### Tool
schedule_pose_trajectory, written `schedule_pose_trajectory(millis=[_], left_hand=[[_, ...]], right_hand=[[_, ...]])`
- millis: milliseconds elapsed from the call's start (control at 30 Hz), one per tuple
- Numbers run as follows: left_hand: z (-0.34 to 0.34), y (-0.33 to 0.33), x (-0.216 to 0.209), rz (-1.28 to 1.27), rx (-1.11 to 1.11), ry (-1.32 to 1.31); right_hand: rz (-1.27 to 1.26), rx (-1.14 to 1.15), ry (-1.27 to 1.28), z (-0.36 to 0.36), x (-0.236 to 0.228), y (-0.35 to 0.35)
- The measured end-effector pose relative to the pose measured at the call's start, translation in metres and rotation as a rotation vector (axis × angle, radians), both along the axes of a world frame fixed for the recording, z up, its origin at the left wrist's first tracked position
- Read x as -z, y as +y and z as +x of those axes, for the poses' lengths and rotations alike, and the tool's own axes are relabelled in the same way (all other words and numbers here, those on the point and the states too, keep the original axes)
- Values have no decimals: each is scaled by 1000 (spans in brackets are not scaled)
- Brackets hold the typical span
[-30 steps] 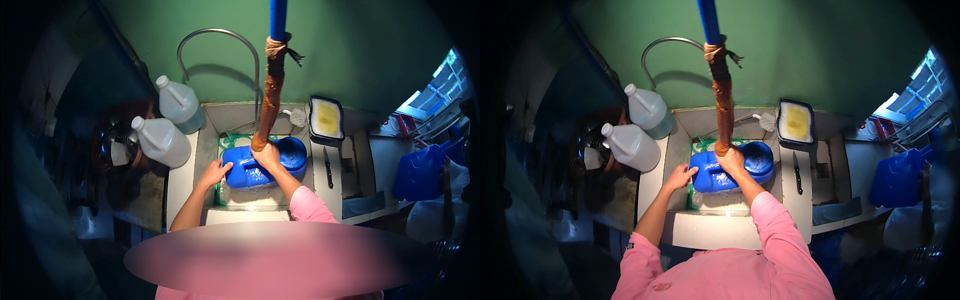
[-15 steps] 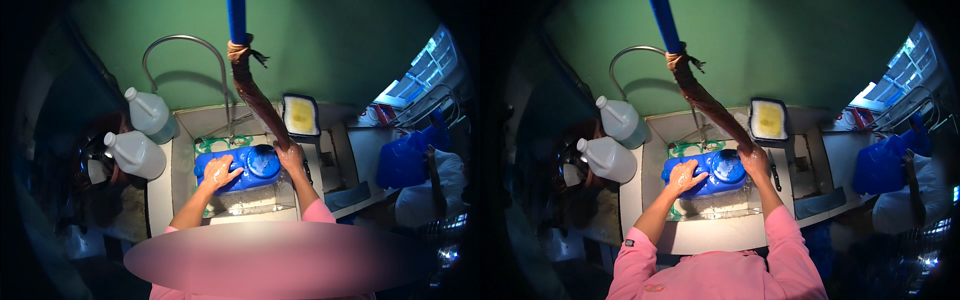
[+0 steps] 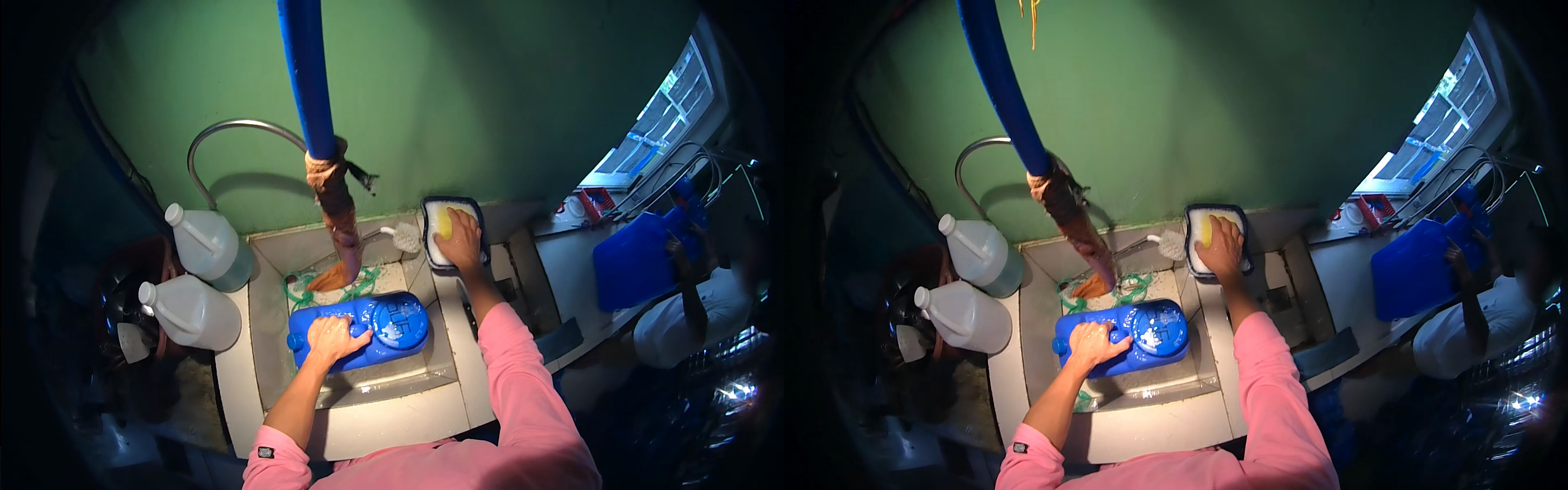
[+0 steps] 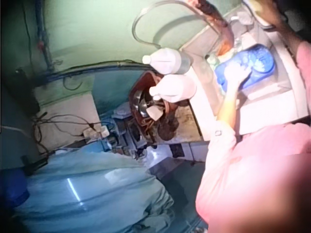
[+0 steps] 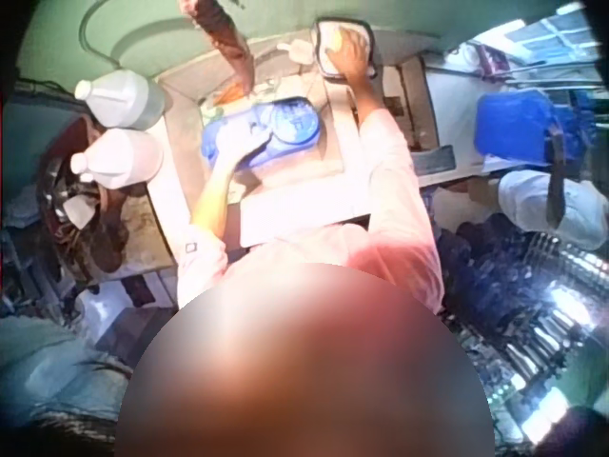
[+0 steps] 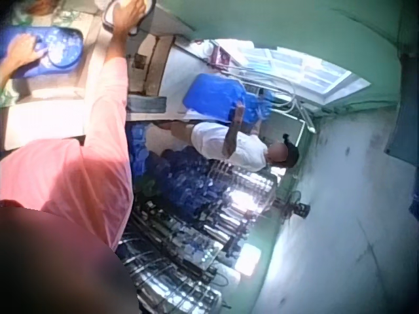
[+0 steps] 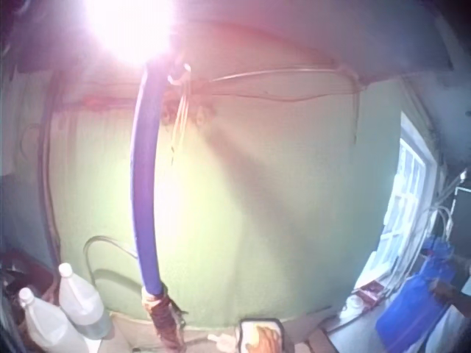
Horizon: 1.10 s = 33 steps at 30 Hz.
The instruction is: The person repeatedly washes blue plastic jerrycans at a sink. They open the cap, scrub the exterior with a soapy sponge, rinse under running water, and shake out excess water. The person handles multiple jerrycans one at a time, repeating the same cleaning cycle for each.
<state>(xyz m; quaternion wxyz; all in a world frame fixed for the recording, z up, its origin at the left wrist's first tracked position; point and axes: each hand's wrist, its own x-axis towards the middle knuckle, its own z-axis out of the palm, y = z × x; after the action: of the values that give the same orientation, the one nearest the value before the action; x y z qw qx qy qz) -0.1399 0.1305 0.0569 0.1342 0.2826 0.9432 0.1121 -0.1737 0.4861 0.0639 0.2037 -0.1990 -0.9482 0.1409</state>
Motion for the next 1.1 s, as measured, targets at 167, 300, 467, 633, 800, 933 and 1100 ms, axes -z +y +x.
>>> schedule_pose_trajectory(millis=[167,300,467,633,800,933,1100], left_hand=[[-7,1,-8,40,27,-7],[-10,-2,-7,-8,71,-39],[-16,0,-2,-74,127,-65],[-13,17,3,70,174,-76],[1,20,13,59,135,2],[2,12,19,252,191,79],[-9,6,14,737,-54,-43]], right_hand=[[-16,-18,-338,-24,21,28],[38,-38,-270,-39,8,40],[58,-266,-123,4,-48,-22],[-69,-515,-58,82,-19,-162],[-26,-167,-175,99,30,-160],[184,-675,103,100,24,-139],[88,-186,-173,101,3,-173]])
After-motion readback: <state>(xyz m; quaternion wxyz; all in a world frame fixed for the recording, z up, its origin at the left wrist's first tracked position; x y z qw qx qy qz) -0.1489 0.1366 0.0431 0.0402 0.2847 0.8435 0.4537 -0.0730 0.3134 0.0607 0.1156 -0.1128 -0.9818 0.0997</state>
